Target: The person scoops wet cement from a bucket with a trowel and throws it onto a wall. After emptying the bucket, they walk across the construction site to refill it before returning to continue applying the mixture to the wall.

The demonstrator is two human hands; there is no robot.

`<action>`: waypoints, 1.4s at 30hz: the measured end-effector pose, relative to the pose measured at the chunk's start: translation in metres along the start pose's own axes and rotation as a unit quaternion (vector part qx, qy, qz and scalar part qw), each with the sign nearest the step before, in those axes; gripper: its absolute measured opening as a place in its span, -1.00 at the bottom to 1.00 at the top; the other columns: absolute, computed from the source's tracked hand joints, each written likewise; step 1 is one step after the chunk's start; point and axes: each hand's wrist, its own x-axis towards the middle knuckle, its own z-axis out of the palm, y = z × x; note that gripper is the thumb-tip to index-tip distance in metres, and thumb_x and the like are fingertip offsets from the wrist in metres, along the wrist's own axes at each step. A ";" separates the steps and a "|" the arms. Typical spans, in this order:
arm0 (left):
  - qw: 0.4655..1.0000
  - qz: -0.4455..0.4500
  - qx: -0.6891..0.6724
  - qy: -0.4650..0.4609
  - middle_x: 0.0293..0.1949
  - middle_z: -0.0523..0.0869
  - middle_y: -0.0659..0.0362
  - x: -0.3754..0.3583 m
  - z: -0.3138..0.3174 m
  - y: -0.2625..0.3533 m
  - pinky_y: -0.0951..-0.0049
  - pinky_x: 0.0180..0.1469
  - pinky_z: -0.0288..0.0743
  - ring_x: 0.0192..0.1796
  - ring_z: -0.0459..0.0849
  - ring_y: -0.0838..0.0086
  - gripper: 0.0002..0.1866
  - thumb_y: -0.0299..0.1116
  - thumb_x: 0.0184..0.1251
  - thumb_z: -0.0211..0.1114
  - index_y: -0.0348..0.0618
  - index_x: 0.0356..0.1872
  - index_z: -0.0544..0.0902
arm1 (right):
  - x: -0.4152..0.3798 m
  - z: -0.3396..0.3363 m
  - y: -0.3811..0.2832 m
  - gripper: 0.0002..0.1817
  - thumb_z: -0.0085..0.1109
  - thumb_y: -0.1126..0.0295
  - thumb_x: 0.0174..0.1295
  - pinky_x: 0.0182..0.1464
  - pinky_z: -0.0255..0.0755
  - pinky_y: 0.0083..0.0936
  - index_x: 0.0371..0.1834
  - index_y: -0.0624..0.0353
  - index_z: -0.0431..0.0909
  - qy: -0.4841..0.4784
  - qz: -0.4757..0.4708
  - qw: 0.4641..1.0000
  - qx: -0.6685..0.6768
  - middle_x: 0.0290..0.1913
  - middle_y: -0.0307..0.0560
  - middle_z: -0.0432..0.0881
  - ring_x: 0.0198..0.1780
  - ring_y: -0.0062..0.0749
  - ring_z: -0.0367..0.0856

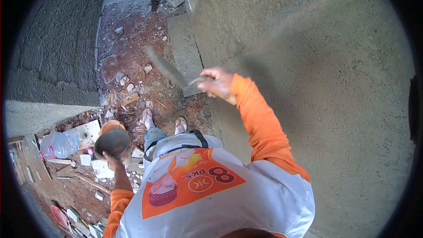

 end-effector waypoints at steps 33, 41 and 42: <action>0.769 -0.452 -0.413 0.182 -0.04 0.56 -0.06 -0.109 -0.146 -0.292 -0.03 -0.17 0.39 -0.22 0.59 0.06 -0.13 0.31 -0.03 0.21 -0.31 0.09 0.40 | 0.222 0.111 0.182 -0.68 0.05 0.24 0.13 -0.71 0.29 -0.37 -0.19 0.25 0.34 -0.107 0.288 0.869 -0.388 -0.66 -0.11 0.35 -0.74 -0.35 0.36; 0.752 -0.422 -0.481 0.158 0.13 0.43 0.01 -0.056 -0.162 -0.336 -0.18 0.11 0.17 0.04 0.47 0.07 -0.24 0.30 0.15 0.02 -0.01 0.25 0.24 | 0.212 0.113 0.214 -0.59 0.06 0.20 0.07 -0.68 0.35 -0.31 -0.16 0.33 0.32 -0.092 0.300 0.872 -0.375 -0.62 -0.03 0.43 -0.69 -0.28 0.45; 0.740 -0.438 -0.480 0.176 0.05 0.52 0.13 -0.050 -0.172 -0.325 -0.17 0.07 0.23 -0.10 0.59 0.20 -0.27 0.25 0.14 0.09 -0.11 0.18 0.34 | 0.208 0.111 0.218 -0.59 0.06 0.20 0.07 -0.68 0.35 -0.31 -0.16 0.33 0.32 -0.086 0.304 0.872 -0.375 -0.62 -0.03 0.43 -0.69 -0.28 0.45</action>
